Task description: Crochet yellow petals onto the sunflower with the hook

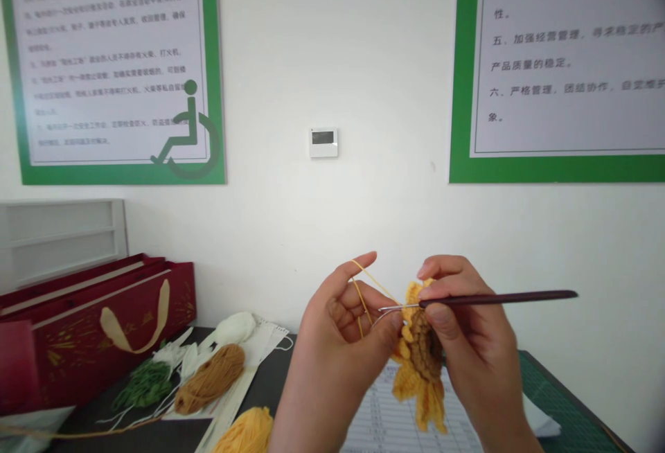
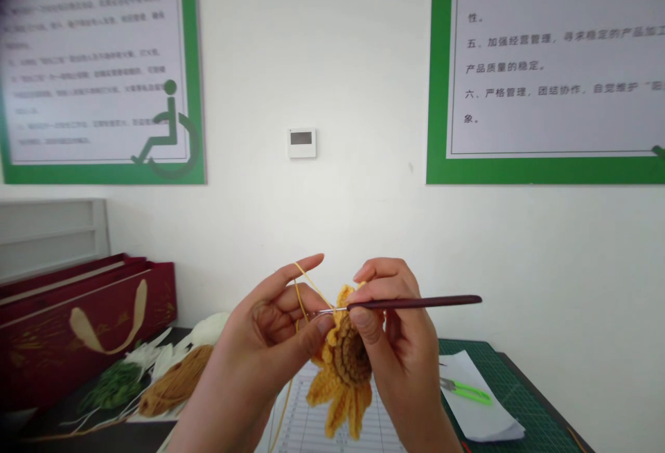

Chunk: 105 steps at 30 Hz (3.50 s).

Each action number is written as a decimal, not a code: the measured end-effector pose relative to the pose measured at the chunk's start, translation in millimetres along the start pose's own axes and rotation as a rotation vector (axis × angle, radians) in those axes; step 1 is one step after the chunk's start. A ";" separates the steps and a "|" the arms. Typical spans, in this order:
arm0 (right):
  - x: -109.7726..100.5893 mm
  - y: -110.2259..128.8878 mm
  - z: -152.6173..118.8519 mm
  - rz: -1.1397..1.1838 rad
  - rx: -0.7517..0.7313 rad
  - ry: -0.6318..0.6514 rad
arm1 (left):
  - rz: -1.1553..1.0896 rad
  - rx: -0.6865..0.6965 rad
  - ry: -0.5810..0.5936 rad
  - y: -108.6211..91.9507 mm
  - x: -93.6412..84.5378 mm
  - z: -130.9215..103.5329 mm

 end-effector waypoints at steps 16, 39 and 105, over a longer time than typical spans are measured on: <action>-1.1 13.3 -11.5 -0.269 -0.495 -0.036 | -0.134 -0.062 -0.015 0.4 8.4 -5.8; 9.6 3.2 -3.1 0.492 0.076 -0.070 | -0.108 -0.075 0.058 -2.8 5.7 -6.6; -13.0 8.5 -10.3 0.027 -0.415 0.142 | -0.204 -0.169 0.035 -2.9 -2.6 -4.9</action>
Point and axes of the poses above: each hand's wrist, its own z-axis towards the middle knuckle, its own x-axis out of the palm, y = z × x, the point moved 3 cm from there along z, towards the middle knuckle, and after that the axes turned 5 degrees about z, right-handed, at the moved point
